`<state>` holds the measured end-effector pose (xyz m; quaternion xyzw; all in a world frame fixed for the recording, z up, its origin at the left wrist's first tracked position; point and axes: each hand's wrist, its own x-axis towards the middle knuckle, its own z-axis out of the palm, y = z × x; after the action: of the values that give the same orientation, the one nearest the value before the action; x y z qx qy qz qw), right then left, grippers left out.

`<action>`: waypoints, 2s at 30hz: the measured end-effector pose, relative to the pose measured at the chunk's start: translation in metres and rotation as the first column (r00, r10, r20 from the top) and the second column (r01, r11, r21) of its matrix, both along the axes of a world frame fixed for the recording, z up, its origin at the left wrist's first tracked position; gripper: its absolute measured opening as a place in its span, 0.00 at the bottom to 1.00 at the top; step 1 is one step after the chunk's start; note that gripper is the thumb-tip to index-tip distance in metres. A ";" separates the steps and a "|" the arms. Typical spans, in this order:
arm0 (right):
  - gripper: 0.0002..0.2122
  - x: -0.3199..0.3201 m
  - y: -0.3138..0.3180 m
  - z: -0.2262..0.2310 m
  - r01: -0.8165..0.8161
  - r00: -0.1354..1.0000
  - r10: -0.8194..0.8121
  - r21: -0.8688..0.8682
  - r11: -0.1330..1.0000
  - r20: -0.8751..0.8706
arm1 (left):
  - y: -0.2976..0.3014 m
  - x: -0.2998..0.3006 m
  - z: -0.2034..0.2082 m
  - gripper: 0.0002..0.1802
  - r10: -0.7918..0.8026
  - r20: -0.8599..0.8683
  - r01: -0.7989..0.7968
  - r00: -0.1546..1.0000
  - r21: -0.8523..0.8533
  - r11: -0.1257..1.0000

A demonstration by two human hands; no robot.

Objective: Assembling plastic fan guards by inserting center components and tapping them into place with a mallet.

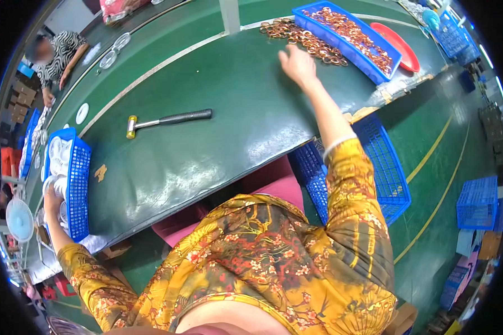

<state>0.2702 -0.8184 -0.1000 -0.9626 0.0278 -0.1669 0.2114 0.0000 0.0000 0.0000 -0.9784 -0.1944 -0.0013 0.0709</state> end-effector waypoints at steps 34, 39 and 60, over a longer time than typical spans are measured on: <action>0.07 -0.211 0.147 0.051 -0.802 0.596 0.571 0.377 0.464 0.565 | -0.456 -0.004 -0.079 0.15 0.572 0.621 0.641 0.536 -0.740 0.203; 0.07 -0.226 0.162 0.068 -0.842 0.532 0.624 0.283 0.459 0.572 | -0.494 -0.013 -0.064 0.17 0.501 0.489 0.640 0.714 -0.746 -0.184; 0.09 -0.218 0.154 0.057 -0.870 0.386 0.761 -0.069 0.488 0.521 | -0.509 -0.021 -0.049 0.28 0.279 0.457 0.531 0.845 -0.647 -0.547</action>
<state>0.0524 -0.6640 -0.0425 -0.7434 -0.4877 -0.2717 0.3683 -0.0207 -0.5090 -0.0490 -0.4960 0.0501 -0.0716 -0.8639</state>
